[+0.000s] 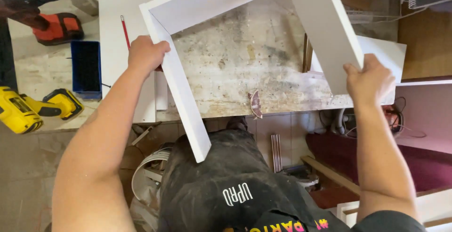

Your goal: The person uses a yellow cordless drill to drive screws into a white wooden cabinet frame. They then pick up a white panel, wipe its edges with a cloth, and fit it into the cabinet frame, aligning it with the interior.

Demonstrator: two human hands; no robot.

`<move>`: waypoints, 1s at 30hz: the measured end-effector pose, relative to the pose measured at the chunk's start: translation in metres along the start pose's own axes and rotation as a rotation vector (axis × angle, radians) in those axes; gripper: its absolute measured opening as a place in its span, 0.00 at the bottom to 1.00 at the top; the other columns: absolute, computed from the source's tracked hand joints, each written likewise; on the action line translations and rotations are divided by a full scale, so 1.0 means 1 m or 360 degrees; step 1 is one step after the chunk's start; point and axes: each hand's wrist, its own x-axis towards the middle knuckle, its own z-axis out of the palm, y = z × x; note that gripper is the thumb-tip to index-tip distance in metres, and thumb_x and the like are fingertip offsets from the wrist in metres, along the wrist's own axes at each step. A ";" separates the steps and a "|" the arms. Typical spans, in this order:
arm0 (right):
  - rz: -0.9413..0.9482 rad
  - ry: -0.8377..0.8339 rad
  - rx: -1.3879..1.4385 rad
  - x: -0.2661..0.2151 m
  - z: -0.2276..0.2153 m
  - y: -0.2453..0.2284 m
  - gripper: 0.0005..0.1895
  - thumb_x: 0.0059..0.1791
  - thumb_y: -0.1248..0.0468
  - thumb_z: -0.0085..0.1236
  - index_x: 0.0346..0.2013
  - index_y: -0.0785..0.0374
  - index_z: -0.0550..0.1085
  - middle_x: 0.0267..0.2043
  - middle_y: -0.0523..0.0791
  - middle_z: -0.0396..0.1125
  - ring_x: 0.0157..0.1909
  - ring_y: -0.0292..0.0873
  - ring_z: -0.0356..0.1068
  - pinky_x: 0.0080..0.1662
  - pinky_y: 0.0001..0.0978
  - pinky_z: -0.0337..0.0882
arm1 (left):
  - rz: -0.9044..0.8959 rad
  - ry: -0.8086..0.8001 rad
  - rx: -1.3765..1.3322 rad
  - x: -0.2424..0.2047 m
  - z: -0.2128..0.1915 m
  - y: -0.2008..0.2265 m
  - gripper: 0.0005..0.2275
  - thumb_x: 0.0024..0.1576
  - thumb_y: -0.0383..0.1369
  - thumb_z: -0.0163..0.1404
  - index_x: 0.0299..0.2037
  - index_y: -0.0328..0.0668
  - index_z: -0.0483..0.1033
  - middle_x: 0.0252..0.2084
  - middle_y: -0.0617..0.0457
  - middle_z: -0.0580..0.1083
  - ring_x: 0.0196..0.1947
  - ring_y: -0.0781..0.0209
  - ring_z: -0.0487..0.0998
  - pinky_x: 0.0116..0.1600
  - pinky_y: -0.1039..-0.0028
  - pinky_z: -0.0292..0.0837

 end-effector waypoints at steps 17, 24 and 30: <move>0.0427 0.0008 0.0257 -0.078 0.137 0.004 0.16 0.52 0.47 0.68 0.46 0.54 0.80 0.36 0.55 0.76 0.46 0.67 0.77 0.48 0.59 0.72 | 0.0533 0.0107 0.0494 0.072 0.019 0.010 0.23 0.58 0.36 0.53 0.58 0.18 0.75 0.43 0.30 0.78 0.43 0.34 0.84 0.44 0.49 0.81; 0.0399 -0.0023 0.0405 -0.054 0.154 -0.012 0.17 0.54 0.48 0.64 0.50 0.53 0.79 0.40 0.58 0.76 0.50 0.69 0.75 0.53 0.62 0.70 | 0.0631 0.0321 0.0660 0.121 0.024 0.031 0.20 0.62 0.33 0.52 0.56 0.17 0.76 0.40 0.30 0.78 0.42 0.32 0.83 0.41 0.50 0.83; 0.0368 -0.0112 0.0412 -0.033 0.144 -0.024 0.19 0.55 0.48 0.62 0.56 0.54 0.77 0.42 0.60 0.76 0.51 0.71 0.74 0.55 0.65 0.69 | 0.0627 0.0442 0.0778 0.137 0.030 0.049 0.19 0.62 0.33 0.53 0.53 0.17 0.77 0.38 0.30 0.79 0.42 0.30 0.83 0.40 0.49 0.83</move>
